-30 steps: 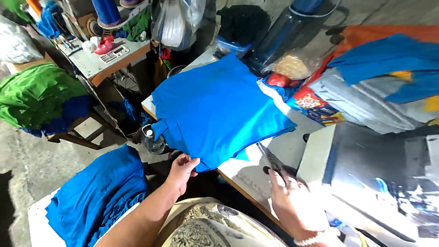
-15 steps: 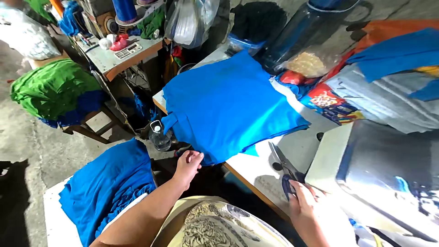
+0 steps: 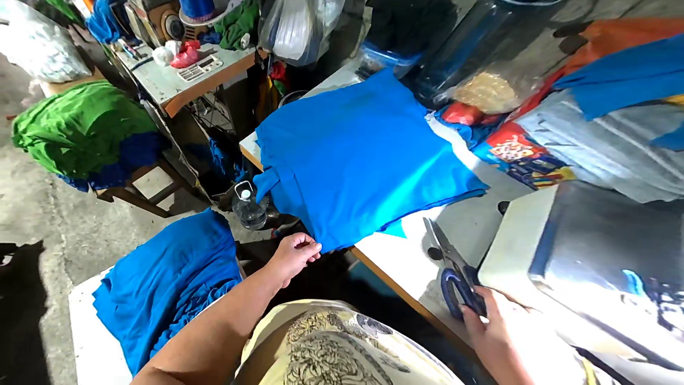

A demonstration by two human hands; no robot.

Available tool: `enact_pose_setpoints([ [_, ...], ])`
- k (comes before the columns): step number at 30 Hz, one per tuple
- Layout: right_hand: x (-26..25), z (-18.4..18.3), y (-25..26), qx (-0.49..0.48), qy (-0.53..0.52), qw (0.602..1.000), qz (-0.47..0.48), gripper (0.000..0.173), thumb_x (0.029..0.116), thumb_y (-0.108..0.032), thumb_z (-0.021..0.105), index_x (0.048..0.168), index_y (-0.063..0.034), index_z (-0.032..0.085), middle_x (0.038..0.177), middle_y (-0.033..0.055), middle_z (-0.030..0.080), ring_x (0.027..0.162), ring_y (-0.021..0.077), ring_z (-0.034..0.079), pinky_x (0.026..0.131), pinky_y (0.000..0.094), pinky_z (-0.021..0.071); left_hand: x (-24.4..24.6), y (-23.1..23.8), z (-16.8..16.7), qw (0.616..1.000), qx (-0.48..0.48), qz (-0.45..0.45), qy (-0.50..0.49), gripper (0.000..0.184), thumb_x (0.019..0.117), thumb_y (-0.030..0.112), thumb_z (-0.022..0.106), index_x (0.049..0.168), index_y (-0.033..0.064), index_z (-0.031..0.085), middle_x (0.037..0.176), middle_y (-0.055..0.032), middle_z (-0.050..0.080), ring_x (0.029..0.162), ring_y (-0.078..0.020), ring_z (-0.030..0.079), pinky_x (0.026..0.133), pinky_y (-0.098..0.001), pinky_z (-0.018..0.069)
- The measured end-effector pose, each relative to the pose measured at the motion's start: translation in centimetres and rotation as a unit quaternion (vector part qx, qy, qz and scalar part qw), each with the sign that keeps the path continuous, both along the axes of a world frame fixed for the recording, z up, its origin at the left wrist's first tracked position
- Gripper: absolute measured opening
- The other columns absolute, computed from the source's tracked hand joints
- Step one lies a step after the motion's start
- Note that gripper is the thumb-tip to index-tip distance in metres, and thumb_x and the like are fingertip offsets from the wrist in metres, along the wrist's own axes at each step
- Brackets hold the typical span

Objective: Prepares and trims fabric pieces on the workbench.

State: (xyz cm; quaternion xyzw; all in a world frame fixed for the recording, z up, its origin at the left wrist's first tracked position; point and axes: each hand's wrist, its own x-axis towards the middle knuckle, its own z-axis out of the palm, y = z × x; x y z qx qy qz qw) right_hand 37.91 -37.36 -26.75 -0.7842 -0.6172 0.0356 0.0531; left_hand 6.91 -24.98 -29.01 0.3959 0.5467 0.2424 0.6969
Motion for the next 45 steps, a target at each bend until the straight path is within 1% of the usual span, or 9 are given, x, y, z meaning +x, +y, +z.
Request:
enact_pose_setpoints([
  [8, 3.0, -0.2, 0.8, -0.136, 0.097, 0.984, -0.062, 0.052, 0.0915, -0.016, 0.069, 0.132, 0.0135, 0.055, 0.124, 0.0418, 0.057, 0.117, 0.0585, 0.056, 0.099, 0.0726, 0.0397, -1.0, 0.0, -1.8, 0.988, 0.062, -0.117, 0.082, 0.03, 0.0994, 0.017, 0.068, 0.121, -0.0032, 0.061, 0.114, -0.0165, 0.062, 0.1, -0.0229, 0.061, 0.09, -0.04, 0.0509],
  [14, 3.5, 0.9, 1.6, -0.222, 0.112, 0.967, -0.055, 0.054, 0.0847, -0.014, 0.069, 0.127, 0.0175, 0.055, 0.122, 0.0413, 0.058, 0.112, 0.056, 0.058, 0.095, 0.0708, 0.0421, 0.3, 2.1, -2.5, 0.981, 0.086, 0.173, -0.016, 0.04, 0.1046, 0.02, 0.059, 0.136, -0.0042, 0.053, 0.129, -0.0208, 0.059, 0.113, -0.0266, 0.058, 0.095, -0.0447, 0.0487],
  [18, 2.8, 1.3, 1.5, -0.217, 0.106, 0.968, -0.069, 0.055, 0.0853, -0.014, 0.068, 0.129, 0.0163, 0.055, 0.121, 0.0396, 0.059, 0.112, 0.0545, 0.059, 0.095, 0.0696, 0.0428, 0.9, 3.0, -1.2, 0.968, 0.02, 0.233, -0.086, 0.031, 0.1007, 0.016, 0.065, 0.126, 0.0023, 0.054, 0.106, -0.0082, 0.057, 0.087, -0.0132, 0.054, 0.073, -0.0297, 0.0468],
  [25, 2.7, 2.0, 1.6, -0.251, 0.093, 0.961, -0.068, 0.057, 0.0873, -0.016, 0.067, 0.133, 0.0154, 0.052, 0.121, 0.0382, 0.059, 0.111, 0.052, 0.059, 0.095, 0.0675, 0.0434, 0.4, 3.7, -0.6, 0.972, 0.073, 0.214, -0.065, 0.012, 0.0984, 0.007, 0.066, 0.102, 0.0001, 0.057, 0.098, -0.0095, 0.054, 0.09, -0.0177, 0.052, 0.08, -0.0372, 0.0461],
  [28, 2.9, 2.3, 1.6, -0.273, 0.088, 0.955, -0.076, 0.057, 0.0864, -0.017, 0.068, 0.132, 0.0146, 0.053, 0.122, 0.0373, 0.059, 0.111, 0.0509, 0.06, 0.094, 0.0678, 0.044, 0.7, 3.4, 0.0, 0.966, 0.062, 0.233, -0.093, 0.011, 0.0983, 0.006, 0.066, 0.098, 0.0026, 0.055, 0.089, -0.0054, 0.054, 0.077, -0.0122, 0.054, 0.071, -0.0289, 0.0483],
  [33, 2.5, 2.4, 1.5, -0.281, 0.085, 0.953, -0.074, 0.057, 0.0838, -0.02, 0.07, 0.128, 0.0135, 0.054, 0.117, 0.036, 0.062, 0.109, 0.0521, 0.061, 0.09, 0.0703, 0.0447, 0.4, 2.6, 1.2, 0.974, -0.065, 0.169, -0.138, 0.034, 0.1031, 0.022, 0.062, 0.13, 0.0031, 0.054, 0.113, -0.0141, 0.062, 0.095, -0.0202, 0.061, 0.084, -0.0376, 0.0525],
  [38, 4.1, 0.8, 1.1, -0.264, 0.127, 0.954, -0.058, 0.059, 0.0812, -0.023, 0.073, 0.121, 0.0163, 0.054, 0.11, 0.038, 0.061, 0.104, 0.0535, 0.061, 0.088, 0.0701, 0.0445, -0.4, 1.5, 2.4, 0.986, -0.095, 0.097, -0.099, 0.021, 0.1056, 0.017, 0.057, 0.121, 0.0032, 0.06, 0.089, -0.0077, 0.064, 0.069, -0.0104, 0.061, 0.062, -0.0238, 0.0507],
  [41, 4.2, 1.5, 0.8, -0.258, 0.181, 0.948, -0.035, 0.04, 0.081, -0.017, 0.07, 0.103, 0.0153, 0.061, 0.094, 0.0315, 0.064, 0.089, 0.0445, 0.063, 0.078, 0.0632, 0.0469, -0.6, 1.3, 2.6, 0.984, -0.102, 0.088, -0.118, 0.018, 0.1023, 0.007, 0.059, 0.12, 0.0034, 0.058, 0.086, -0.0075, 0.064, 0.065, -0.0106, 0.062, 0.06, -0.0236, 0.0532],
  [45, 2.0, 4.2, 0.0, -0.235, 0.456, 0.857, -0.058, 0.032, 0.0844, -0.006, 0.065, 0.115, -0.0015, 0.054, 0.092, -0.0011, 0.069, 0.081, 0.0102, 0.069, 0.072, 0.0309, 0.0587, -0.4, 1.3, 3.0, 0.98, -0.134, 0.074, -0.128, 0.017, 0.1028, 0.009, 0.059, 0.119, 0.004, 0.058, 0.084, -0.0065, 0.063, 0.065, -0.0101, 0.061, 0.059, -0.0222, 0.0525],
])
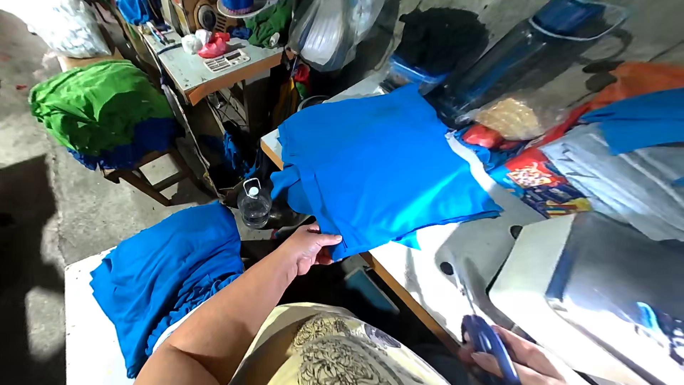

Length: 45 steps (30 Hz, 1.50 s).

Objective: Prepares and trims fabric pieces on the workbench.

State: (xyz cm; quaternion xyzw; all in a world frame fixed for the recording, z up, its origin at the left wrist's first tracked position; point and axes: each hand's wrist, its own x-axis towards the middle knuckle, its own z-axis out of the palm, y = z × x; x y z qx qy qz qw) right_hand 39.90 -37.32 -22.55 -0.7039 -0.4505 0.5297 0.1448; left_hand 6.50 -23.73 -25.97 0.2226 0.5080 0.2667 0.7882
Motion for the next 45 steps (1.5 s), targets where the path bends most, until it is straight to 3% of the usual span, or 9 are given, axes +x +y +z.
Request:
enact_pose_setpoints([
  [2, -1.9, 0.9, -0.5, 0.026, 0.193, 0.98, -0.031, 0.037, 0.0855, 0.001, 0.06, 0.119, -0.013, 0.055, 0.098, -0.0032, 0.077, 0.089, 0.0129, 0.075, 0.078, 0.0305, 0.0622, -0.1, -0.1, 0.3, 1.0, -0.007, -0.009, 0.002, 0.016, 0.1059, 0.016, 0.055, 0.116, 0.0036, 0.058, 0.077, -0.0051, 0.061, 0.06, -0.0098, 0.061, 0.056, -0.0214, 0.0528],
  [4, -3.2, 1.2, -0.6, 0.029, 0.287, 0.957, 0.016, 0.037, 0.0872, -0.008, 0.066, 0.122, -0.0197, 0.063, 0.098, -0.0061, 0.076, 0.088, 0.0102, 0.072, 0.078, 0.0288, 0.06, -0.5, -0.3, 0.8, 1.0, 0.006, -0.01, 0.002, 0.016, 0.1072, 0.017, 0.052, 0.113, 0.0034, 0.06, 0.076, -0.0046, 0.064, 0.06, -0.01, 0.063, 0.056, -0.0217, 0.0529],
  [8, -4.9, 0.6, 0.3, -0.01, 0.294, 0.949, 0.108, 0.055, 0.0824, -0.062, 0.076, 0.118, -0.0201, 0.065, 0.091, -0.0105, 0.072, 0.077, 0.0019, 0.066, 0.068, 0.021, 0.0552, -0.7, -0.1, 1.7, 1.0, 0.023, -0.014, -0.001, 0.008, 0.1061, 0.011, 0.053, 0.109, 0.0043, 0.057, 0.074, -0.0043, 0.065, 0.058, -0.0086, 0.064, 0.055, -0.0197, 0.0541],
  [12, -5.8, 0.2, 1.8, -0.058, 0.281, 0.948, 0.141, 0.065, 0.079, -0.073, 0.071, 0.113, -0.0182, 0.064, 0.085, -0.0085, 0.069, 0.071, 0.0039, 0.065, 0.061, 0.021, 0.0547, -0.4, -0.1, 1.6, 1.0, 0.022, -0.016, 0.004, 0.009, 0.1037, 0.007, 0.057, 0.112, 0.0033, 0.056, 0.078, -0.005, 0.064, 0.061, -0.0094, 0.064, 0.059, -0.0216, 0.0555],
  [17, -8.1, 0.0, 3.9, -0.117, 0.173, 0.965, 0.161, 0.092, 0.0595, -0.09, 0.07, 0.112, -0.0156, 0.061, 0.082, -0.0088, 0.067, 0.067, 0.0038, 0.064, 0.056, 0.0208, 0.0533, -0.4, -0.3, 1.2, 0.999, 0.025, -0.018, 0.009, 0.011, 0.1029, 0.007, 0.058, 0.113, 0.0024, 0.057, 0.079, -0.0055, 0.065, 0.061, -0.0102, 0.064, 0.058, -0.0226, 0.0554],
  [26, -11.6, -0.6, 4.8, -0.115, 0.195, 0.967, 0.113, 0.081, 0.0653, -0.087, 0.069, 0.108, -0.0187, 0.057, 0.081, -0.0096, 0.067, 0.069, 0.004, 0.065, 0.055, 0.0192, 0.052, -1.0, -0.5, 1.8, 0.996, 0.053, -0.06, 0.036, 0.013, 0.1041, 0.011, 0.058, 0.113, 0.0023, 0.057, 0.08, -0.0048, 0.063, 0.061, -0.009, 0.062, 0.059, -0.0216, 0.0547],
  [31, -12.7, -0.7, 4.8, -0.107, 0.202, 0.971, 0.075, 0.066, 0.0762, -0.074, 0.067, 0.106, -0.0164, 0.056, 0.077, -0.0092, 0.064, 0.068, 0.0046, 0.065, 0.059, 0.0196, 0.0541, -1.1, -0.5, 1.6, 0.996, 0.053, -0.066, 0.031, 0.01, 0.1049, 0.012, 0.057, 0.11, 0.0035, 0.056, 0.077, -0.0039, 0.063, 0.06, -0.0086, 0.062, 0.059, -0.021, 0.0542],
  [38, -12.3, -0.5, 4.6, -0.109, 0.225, 0.963, 0.097, 0.082, 0.0637, -0.091, 0.067, 0.104, -0.02, 0.06, 0.084, -0.0082, 0.066, 0.072, 0.0047, 0.066, 0.055, 0.019, 0.0519, -1.5, -0.2, 1.2, 0.996, 0.047, -0.077, 0.005, 0.009, 0.1045, 0.01, 0.056, 0.11, 0.003, 0.058, 0.075, -0.0032, 0.062, 0.058, -0.0073, 0.061, 0.056, -0.0193, 0.0528],
  [45, -13.0, -0.8, 4.0, -0.085, 0.237, 0.966, 0.05, 0.071, 0.0698, -0.083, 0.07, 0.099, -0.0186, 0.059, 0.072, -0.0094, 0.062, 0.062, 0.003, 0.062, 0.058, 0.0183, 0.0522, -1.5, -0.1, 0.4, 0.996, 0.029, -0.076, -0.024, 0.01, 0.1057, 0.013, 0.055, 0.102, 0.0046, 0.058, 0.072, -0.0021, 0.063, 0.057, -0.0075, 0.062, 0.056, -0.02, 0.054],
])
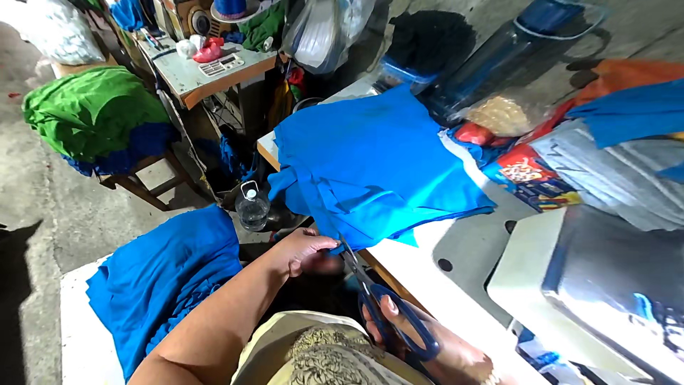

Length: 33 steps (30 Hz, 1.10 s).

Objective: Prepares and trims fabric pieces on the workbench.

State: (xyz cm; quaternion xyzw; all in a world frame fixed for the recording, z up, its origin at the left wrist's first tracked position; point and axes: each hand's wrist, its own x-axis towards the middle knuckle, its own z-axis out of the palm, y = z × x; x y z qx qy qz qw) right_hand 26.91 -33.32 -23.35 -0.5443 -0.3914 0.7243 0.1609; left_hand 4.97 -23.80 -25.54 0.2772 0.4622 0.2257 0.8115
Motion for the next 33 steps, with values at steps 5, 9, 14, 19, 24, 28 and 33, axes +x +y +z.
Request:
enact_pose_setpoints([
  [5, -0.6, -0.4, -0.5, 0.017, -0.008, 0.999, -0.027, 0.049, 0.0875, -0.067, 0.058, 0.093, -0.0186, 0.059, 0.069, -0.0102, 0.061, 0.059, 0.0023, 0.06, 0.058, 0.0189, 0.0522, 0.4, 0.0, -0.6, 1.0, 0.004, 0.0, 0.001, 0.007, 0.1048, 0.011, 0.056, 0.106, 0.004, 0.055, 0.076, -0.0035, 0.064, 0.06, -0.008, 0.063, 0.058, -0.0208, 0.0545],
  [9, -1.0, 0.2, -0.7, 0.014, -0.018, 0.999, -0.047, 0.034, 0.0968, -0.048, 0.048, 0.087, -0.0182, 0.06, 0.065, -0.0098, 0.059, 0.056, 0.0017, 0.058, 0.055, 0.018, 0.0515, 0.5, 0.2, -0.8, 1.0, -0.001, -0.002, -0.005, 0.007, 0.1049, 0.011, 0.055, 0.108, 0.0043, 0.056, 0.076, -0.0037, 0.064, 0.06, -0.0083, 0.063, 0.058, -0.0213, 0.0545],
  [14, -1.1, 0.4, -0.7, 0.052, -0.067, 0.996, -0.006, 0.032, 0.0946, -0.049, 0.054, 0.089, -0.0185, 0.06, 0.064, -0.0126, 0.059, 0.054, 0.0001, 0.058, 0.053, 0.0183, 0.051, 0.4, 0.2, -0.4, 1.0, -0.007, 0.01, -0.009, 0.006, 0.1042, 0.01, 0.056, 0.107, 0.0046, 0.057, 0.077, -0.004, 0.063, 0.06, -0.0086, 0.062, 0.059, -0.0211, 0.0543],
  [19, -0.9, 0.9, 0.8, -0.004, -0.025, 1.0, 0.018, 0.049, 0.0934, -0.064, 0.048, 0.097, -0.0156, 0.058, 0.071, -0.0066, 0.063, 0.063, 0.0068, 0.064, 0.059, 0.0225, 0.0559, 0.0, 0.3, -0.3, 0.999, 0.021, -0.012, -0.024, 0.007, 0.1052, 0.01, 0.054, 0.105, 0.004, 0.058, 0.077, -0.0034, 0.065, 0.062, -0.0082, 0.064, 0.06, -0.021, 0.0552],
  [24, -1.6, 0.8, 2.3, -0.028, -0.039, 0.999, 0.018, 0.05, 0.0975, -0.061, 0.04, 0.097, -0.0142, 0.057, 0.073, -0.0037, 0.063, 0.064, 0.0085, 0.066, 0.055, 0.0214, 0.0549, 0.2, 0.5, -0.6, 0.999, 0.028, -0.027, -0.027, 0.008, 0.1058, 0.013, 0.055, 0.105, 0.0047, 0.057, 0.075, -0.0025, 0.065, 0.063, -0.0084, 0.065, 0.063, -0.0221, 0.0568],
  [28, -2.3, 0.5, 1.7, 0.008, -0.025, 0.999, -0.045, 0.045, 0.102, -0.052, 0.038, 0.09, -0.0134, 0.058, 0.064, -0.0052, 0.059, 0.055, 0.0064, 0.06, 0.054, 0.0206, 0.0541, 0.1, 0.6, -0.7, 0.999, 0.026, -0.012, -0.032, 0.007, 0.1051, 0.012, 0.056, 0.106, 0.0043, 0.057, 0.077, -0.0031, 0.065, 0.063, -0.0089, 0.065, 0.062, -0.0224, 0.0567],
  [33, -2.4, 0.2, 1.3, 0.028, -0.006, 0.998, -0.059, 0.041, 0.101, -0.048, 0.042, 0.089, -0.0133, 0.06, 0.062, -0.0052, 0.061, 0.052, 0.007, 0.062, 0.053, 0.0229, 0.057, 0.3, 0.6, -0.8, 0.999, 0.023, -0.005, -0.032, 0.006, 0.1042, 0.01, 0.057, 0.105, 0.0044, 0.056, 0.076, -0.0038, 0.066, 0.062, -0.0088, 0.065, 0.061, -0.022, 0.0567],
])
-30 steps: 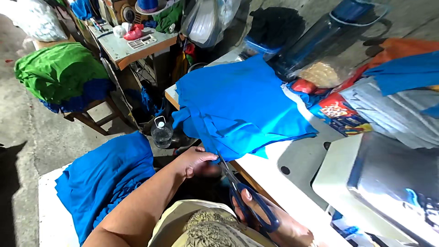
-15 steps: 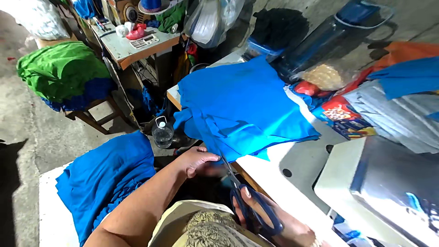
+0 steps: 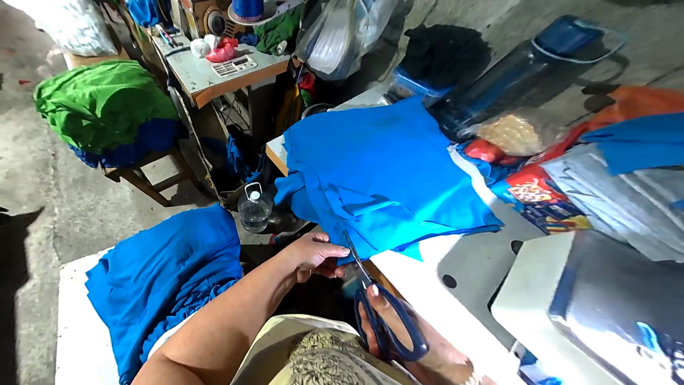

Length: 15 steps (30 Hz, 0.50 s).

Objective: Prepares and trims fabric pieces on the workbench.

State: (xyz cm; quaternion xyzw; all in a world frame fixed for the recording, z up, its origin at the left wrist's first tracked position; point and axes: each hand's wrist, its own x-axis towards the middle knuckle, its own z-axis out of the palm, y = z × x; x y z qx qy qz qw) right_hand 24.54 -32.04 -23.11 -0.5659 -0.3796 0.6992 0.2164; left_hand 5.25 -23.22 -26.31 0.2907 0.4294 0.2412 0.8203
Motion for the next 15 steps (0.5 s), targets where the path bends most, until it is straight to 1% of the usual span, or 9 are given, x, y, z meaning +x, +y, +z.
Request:
enact_pose_setpoints([
  [2, 0.5, -0.1, 0.7, -0.016, 0.009, 0.999, 0.037, 0.046, 0.0976, -0.057, 0.046, 0.093, -0.0138, 0.059, 0.066, -0.0043, 0.062, 0.057, 0.0086, 0.065, 0.055, 0.0237, 0.0579, -0.3, 0.0, -0.3, 1.0, 0.014, -0.008, -0.006, 0.006, 0.1044, 0.009, 0.056, 0.107, 0.0041, 0.056, 0.077, -0.0034, 0.065, 0.063, -0.0085, 0.065, 0.062, -0.0219, 0.0565],
  [3, 0.6, 0.1, 1.2, -0.031, 0.002, 0.998, 0.054, 0.05, 0.097, -0.062, 0.046, 0.096, -0.0135, 0.059, 0.069, -0.0033, 0.064, 0.059, 0.009, 0.066, 0.054, 0.0229, 0.0566, -0.4, 0.0, -0.5, 1.0, 0.024, -0.015, -0.015, 0.006, 0.1043, 0.009, 0.056, 0.106, 0.004, 0.056, 0.078, -0.0035, 0.066, 0.064, -0.0084, 0.066, 0.063, -0.0219, 0.0564],
  [4, 0.7, 0.4, 1.9, -0.048, -0.015, 0.996, 0.069, 0.051, 0.0973, -0.062, 0.043, 0.098, -0.0133, 0.058, 0.071, -0.0029, 0.064, 0.061, 0.0089, 0.066, 0.053, 0.0218, 0.0544, -0.5, -0.1, -0.8, 0.999, 0.034, -0.021, -0.026, 0.006, 0.1047, 0.01, 0.055, 0.105, 0.0042, 0.057, 0.079, -0.0034, 0.067, 0.065, -0.008, 0.066, 0.063, -0.0218, 0.0564],
  [6, 0.6, 0.9, 2.8, -0.07, -0.045, 0.993, 0.083, 0.049, 0.0998, -0.058, 0.037, 0.099, -0.013, 0.057, 0.073, -0.0025, 0.063, 0.062, 0.009, 0.065, 0.051, 0.0208, 0.0526, -0.4, -0.2, -0.8, 0.999, 0.031, -0.019, -0.035, 0.007, 0.1056, 0.01, 0.054, 0.104, 0.0048, 0.058, 0.078, -0.0028, 0.067, 0.064, -0.0073, 0.065, 0.063, -0.0215, 0.0562],
  [7, 0.5, 1.0, 2.9, -0.07, -0.051, 0.993, 0.074, 0.048, 0.1017, -0.054, 0.035, 0.098, -0.0124, 0.058, 0.071, -0.0024, 0.062, 0.061, 0.009, 0.065, 0.051, 0.0207, 0.052, -0.3, -0.1, -0.7, 0.999, 0.025, -0.015, -0.033, 0.007, 0.1055, 0.01, 0.054, 0.103, 0.0046, 0.058, 0.078, -0.003, 0.067, 0.064, -0.0074, 0.065, 0.062, -0.0215, 0.0562],
  [11, -0.3, 0.5, 1.7, -0.013, -0.025, 1.0, -0.014, 0.041, 0.1048, -0.043, 0.037, 0.09, -0.0107, 0.058, 0.063, -0.0039, 0.057, 0.05, 0.0066, 0.059, 0.049, 0.0206, 0.0542, -0.3, -0.1, -1.1, 0.998, 0.033, -0.018, -0.043, 0.006, 0.1047, 0.009, 0.056, 0.101, 0.0048, 0.057, 0.078, -0.0033, 0.067, 0.064, -0.0077, 0.066, 0.062, -0.021, 0.0562],
  [13, -0.5, 0.3, 1.2, 0.009, -0.015, 1.0, -0.021, 0.04, 0.1051, -0.041, 0.038, 0.089, -0.0117, 0.059, 0.061, -0.0054, 0.058, 0.049, 0.0052, 0.059, 0.049, 0.0201, 0.0546, -0.3, -0.2, -1.2, 0.998, 0.039, -0.02, -0.051, 0.005, 0.1044, 0.009, 0.056, 0.102, 0.0043, 0.057, 0.079, -0.0034, 0.067, 0.065, -0.0078, 0.066, 0.063, -0.0212, 0.0564],
  [15, -0.3, 0.3, 1.4, 0.007, -0.01, 1.0, -0.004, 0.039, 0.1038, -0.043, 0.039, 0.094, -0.0105, 0.059, 0.063, -0.0049, 0.06, 0.051, 0.0063, 0.061, 0.05, 0.0209, 0.0563, -0.2, -0.3, -0.8, 0.998, 0.037, -0.01, -0.046, 0.004, 0.1039, 0.008, 0.057, 0.104, 0.0034, 0.057, 0.079, -0.004, 0.066, 0.065, -0.008, 0.066, 0.063, -0.0213, 0.0567],
])
